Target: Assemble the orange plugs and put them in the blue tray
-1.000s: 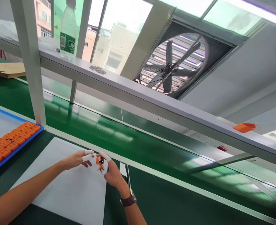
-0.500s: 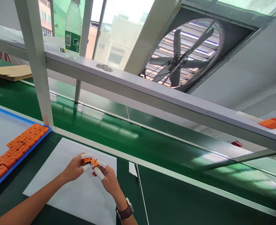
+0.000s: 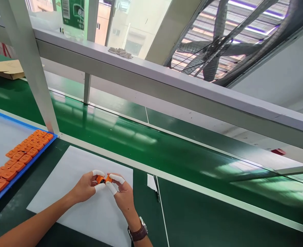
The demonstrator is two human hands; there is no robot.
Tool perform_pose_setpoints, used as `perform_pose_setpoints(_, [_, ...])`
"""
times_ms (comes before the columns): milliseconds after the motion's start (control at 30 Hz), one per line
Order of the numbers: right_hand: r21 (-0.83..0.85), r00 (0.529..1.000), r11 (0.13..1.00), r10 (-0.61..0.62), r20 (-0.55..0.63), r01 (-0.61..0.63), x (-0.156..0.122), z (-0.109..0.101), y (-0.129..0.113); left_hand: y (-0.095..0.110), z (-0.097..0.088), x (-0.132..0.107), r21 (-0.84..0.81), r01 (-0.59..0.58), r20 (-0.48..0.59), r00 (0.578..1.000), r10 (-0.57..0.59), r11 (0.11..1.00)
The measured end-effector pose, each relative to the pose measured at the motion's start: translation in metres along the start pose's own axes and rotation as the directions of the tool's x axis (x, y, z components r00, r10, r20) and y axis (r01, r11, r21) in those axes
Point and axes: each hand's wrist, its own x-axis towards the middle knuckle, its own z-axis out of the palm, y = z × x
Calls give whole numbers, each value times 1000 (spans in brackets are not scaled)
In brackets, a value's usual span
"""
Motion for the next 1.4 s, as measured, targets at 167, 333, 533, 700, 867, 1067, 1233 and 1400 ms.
perform_pose_setpoints(167, [-66, 986, 984, -167, -4, 166, -6, 5, 2, -6, 1, 5, -149, 61, -93, 993, -76, 987])
perform_pose_setpoints(333, [-97, 975, 971, -222, -8, 221, -9, 10, 6, -2, 3, 5, -198, 56, -114, 990, -80, 979])
perform_pose_setpoints(533, [-147, 946, 934, -322, 43, 324, -10, 10, 6, 6, 4, 1, -252, 113, -138, 979, -152, 961])
perform_pose_setpoints(700, [-223, 941, 915, -337, 30, 335, -6, 1, 3, 8, -4, 0, -314, 135, 31, 991, -132, 940])
perform_pose_setpoints(867, [-226, 934, 906, -343, 97, 357, -5, -2, 1, 1, -6, 3, -254, 104, -44, 992, -119, 962])
perform_pose_setpoints(1067, [-168, 964, 952, -236, 122, 255, -7, 2, 3, -6, -4, 3, -170, 64, 41, 997, -58, 983])
perform_pose_setpoints(1233, [141, 976, 975, 150, 157, -173, -4, -4, -2, -4, -1, 1, -195, 92, 10, 996, -92, 977])
perform_pose_setpoints(1400, [263, 918, 889, 319, 234, -376, -1, -4, -3, -8, 3, 0, -198, 114, 8, 993, -115, 974])
